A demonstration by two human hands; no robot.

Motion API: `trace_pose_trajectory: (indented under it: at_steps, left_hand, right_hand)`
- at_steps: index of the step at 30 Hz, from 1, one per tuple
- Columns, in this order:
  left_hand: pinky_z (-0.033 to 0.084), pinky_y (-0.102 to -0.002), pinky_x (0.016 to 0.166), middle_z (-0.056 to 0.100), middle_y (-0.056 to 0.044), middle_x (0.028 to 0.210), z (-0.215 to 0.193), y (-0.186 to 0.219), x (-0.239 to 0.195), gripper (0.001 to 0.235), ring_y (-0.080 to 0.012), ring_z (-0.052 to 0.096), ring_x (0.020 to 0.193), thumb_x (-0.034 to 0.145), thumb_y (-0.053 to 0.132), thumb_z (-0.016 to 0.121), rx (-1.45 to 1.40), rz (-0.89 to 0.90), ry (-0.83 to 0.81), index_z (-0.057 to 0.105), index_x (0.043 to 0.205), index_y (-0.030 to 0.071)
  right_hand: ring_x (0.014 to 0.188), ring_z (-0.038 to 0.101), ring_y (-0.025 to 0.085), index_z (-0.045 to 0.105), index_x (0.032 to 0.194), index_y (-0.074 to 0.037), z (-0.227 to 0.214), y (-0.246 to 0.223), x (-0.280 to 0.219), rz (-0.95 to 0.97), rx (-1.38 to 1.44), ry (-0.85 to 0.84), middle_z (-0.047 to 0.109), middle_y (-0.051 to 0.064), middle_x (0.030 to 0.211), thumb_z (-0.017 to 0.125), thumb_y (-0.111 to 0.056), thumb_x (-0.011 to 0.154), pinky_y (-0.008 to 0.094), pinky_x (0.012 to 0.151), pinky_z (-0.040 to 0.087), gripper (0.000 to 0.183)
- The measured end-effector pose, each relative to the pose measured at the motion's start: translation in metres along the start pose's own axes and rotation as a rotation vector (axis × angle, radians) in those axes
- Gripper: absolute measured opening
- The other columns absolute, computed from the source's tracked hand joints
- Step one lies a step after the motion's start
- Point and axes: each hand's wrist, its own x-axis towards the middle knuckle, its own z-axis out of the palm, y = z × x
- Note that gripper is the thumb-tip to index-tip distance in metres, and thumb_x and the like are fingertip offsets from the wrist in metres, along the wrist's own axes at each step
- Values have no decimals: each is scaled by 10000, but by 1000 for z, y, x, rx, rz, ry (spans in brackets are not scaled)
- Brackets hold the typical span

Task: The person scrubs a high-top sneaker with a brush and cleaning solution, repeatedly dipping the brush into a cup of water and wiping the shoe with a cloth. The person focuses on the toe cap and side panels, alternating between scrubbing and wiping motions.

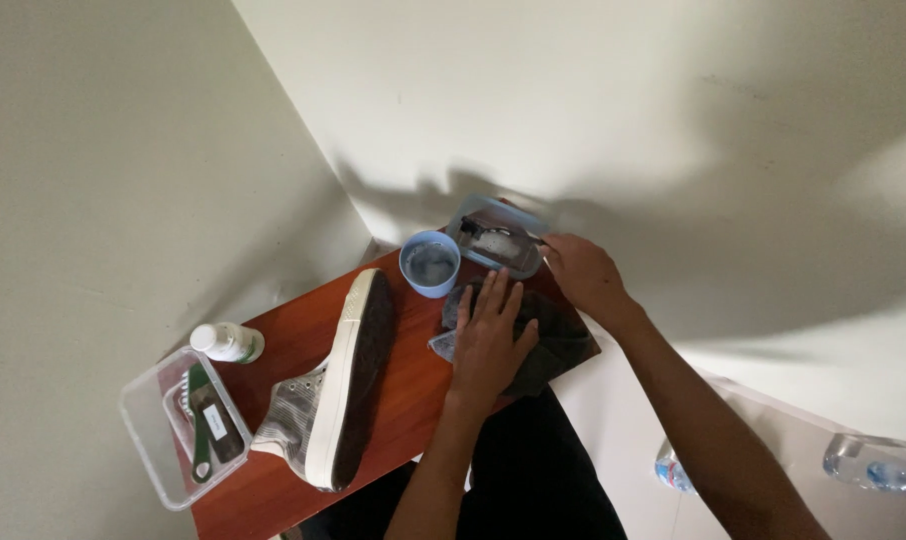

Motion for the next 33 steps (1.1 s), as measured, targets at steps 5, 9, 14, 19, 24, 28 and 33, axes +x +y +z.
trace_pose_trajectory:
  at_steps: [5, 9, 14, 19, 24, 28, 33]
  left_hand:
    - [205, -526, 1251, 493, -199, 1541, -8, 2, -6, 488, -300, 414, 1475, 1003, 314, 613, -24, 13, 11, 601, 1397, 26]
    - [246, -526, 1241, 537, -222, 1494, -27, 12, -18, 462, -329, 452, 1447, 958, 229, 679, -94, 75, 145, 629, 1339, -27]
    - [316, -539, 1205, 557, -192, 1476, -88, 17, -62, 428, -345, 466, 1434, 946, 227, 697, -118, 95, 195, 635, 1294, -14]
    - [427, -532, 1135, 591, -124, 1421, -138, -25, -127, 394, -349, 527, 1388, 939, 202, 699, -49, 14, 306, 606, 1287, 44]
    - [494, -534, 936, 616, -176, 1301, -129, -84, -181, 839, -398, 572, 1198, 710, 489, 814, 524, -531, 255, 557, 1370, 39]
    - [485, -482, 931, 717, -89, 1182, -117, -91, -198, 626, -311, 633, 1136, 726, 363, 833, 444, -469, 354, 639, 1256, 92]
    - [404, -460, 1062, 747, -98, 1058, -121, -76, -206, 578, -261, 661, 1126, 661, 287, 891, 304, -356, 490, 712, 1157, 50]
  right_hand:
    - [1332, 577, 305, 564, 1507, -177, -13, 0, -10, 43, 63, -16, 608, 112, 1461, 310, -479, 1150, 467, 1108, 468, 532]
    - [1028, 694, 335, 653, 1329, -52, -21, -2, -18, -15, 137, 5, 720, 204, 1099, 366, -326, 1158, 476, 891, 560, 432]
    - [860, 647, 277, 625, 1077, -37, -23, -12, -31, 38, 216, -81, 700, 143, 931, 414, -317, 1117, 423, 794, 492, 353]
    - [669, 495, 159, 563, 957, -162, -28, -9, -45, 84, 448, -19, 545, 19, 782, 524, -153, 914, 317, 653, 395, 58]
    - [1303, 587, 244, 609, 1350, -114, -65, -76, -94, 38, 194, -91, 650, 79, 1370, 386, -476, 1022, 408, 1055, 422, 538]
    - [1116, 618, 284, 659, 1162, -61, -21, -94, -100, -233, -20, -68, 674, 130, 1156, 435, -357, 1022, 414, 950, 445, 397]
    - [908, 602, 296, 658, 908, -109, 40, -117, -94, -849, -564, 305, 573, 66, 865, 540, -612, 1033, 433, 790, 443, 531]
